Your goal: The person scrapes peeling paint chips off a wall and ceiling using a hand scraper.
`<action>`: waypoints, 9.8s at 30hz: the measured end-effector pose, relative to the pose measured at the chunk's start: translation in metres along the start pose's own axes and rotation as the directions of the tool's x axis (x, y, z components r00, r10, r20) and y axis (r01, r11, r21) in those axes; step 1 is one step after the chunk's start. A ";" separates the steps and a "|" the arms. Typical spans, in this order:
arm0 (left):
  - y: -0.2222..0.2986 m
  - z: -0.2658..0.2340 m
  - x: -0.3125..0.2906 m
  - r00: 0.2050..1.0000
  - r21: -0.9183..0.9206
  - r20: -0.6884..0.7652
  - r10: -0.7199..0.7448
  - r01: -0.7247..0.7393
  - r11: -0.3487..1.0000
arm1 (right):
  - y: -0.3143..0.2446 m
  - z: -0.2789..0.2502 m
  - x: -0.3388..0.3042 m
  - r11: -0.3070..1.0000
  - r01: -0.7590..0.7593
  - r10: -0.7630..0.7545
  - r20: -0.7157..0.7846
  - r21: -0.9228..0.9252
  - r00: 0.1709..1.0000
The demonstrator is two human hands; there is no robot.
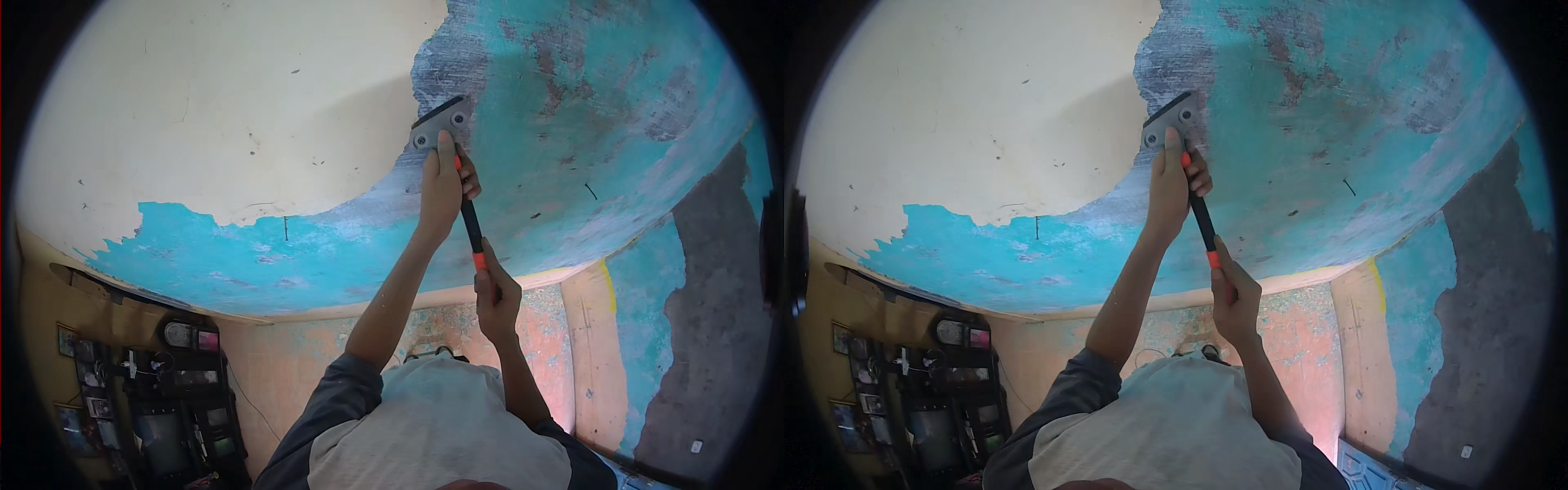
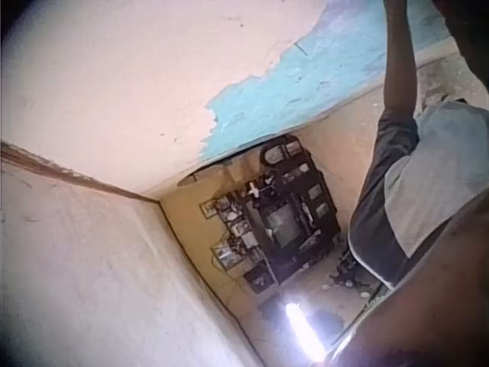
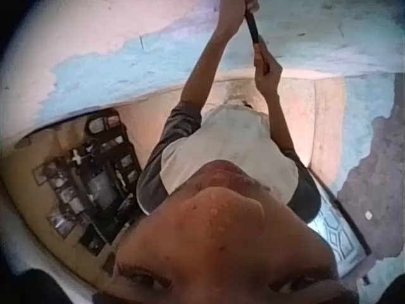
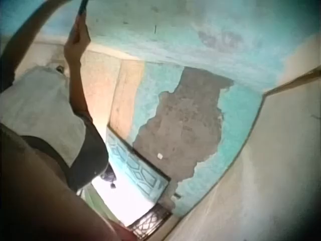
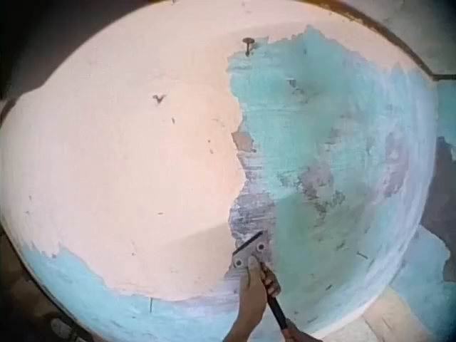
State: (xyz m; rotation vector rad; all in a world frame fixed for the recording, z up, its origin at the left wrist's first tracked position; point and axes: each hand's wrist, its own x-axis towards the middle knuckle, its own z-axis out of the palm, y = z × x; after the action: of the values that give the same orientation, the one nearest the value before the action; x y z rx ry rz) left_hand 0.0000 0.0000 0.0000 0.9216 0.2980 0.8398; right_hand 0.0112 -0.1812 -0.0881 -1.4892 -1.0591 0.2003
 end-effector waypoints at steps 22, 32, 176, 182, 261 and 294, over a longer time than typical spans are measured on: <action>-0.033 0.003 -0.022 0.995 -0.005 -0.033 0.091 -0.091 0.996 | 0.020 0.018 -0.004 0.998 0.036 -0.032 -0.066 0.057 0.997; -0.040 0.000 -0.020 0.995 0.040 -0.073 0.061 -0.058 0.997 | 0.027 0.021 -0.004 0.999 0.025 -0.021 -0.079 0.048 0.997; 0.027 0.007 -0.017 0.997 0.090 -0.009 0.078 -0.076 0.993 | -0.007 0.036 0.019 0.995 0.100 -0.099 -0.061 0.012 0.993; -0.032 -0.031 -0.028 1.000 0.135 -0.008 -0.009 0.010 0.991 | 0.045 0.045 -0.020 0.988 -0.066 0.073 -0.043 0.137 0.996; -0.065 -0.055 -0.025 0.986 0.321 -0.154 0.061 -0.009 0.947 | 0.050 -0.059 0.015 0.986 -0.046 0.056 0.059 -0.160 0.997; -0.052 -0.048 -0.018 0.977 0.243 -0.201 0.070 -0.019 0.970 | -0.003 -0.077 0.045 0.943 0.059 -0.010 0.151 -0.326 0.988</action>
State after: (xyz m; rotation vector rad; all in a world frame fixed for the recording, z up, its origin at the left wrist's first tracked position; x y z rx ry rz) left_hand -0.0119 -0.0026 -0.0721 1.0694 0.5724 0.9584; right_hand 0.0862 -0.2049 -0.0462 -1.7757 -1.2848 0.1122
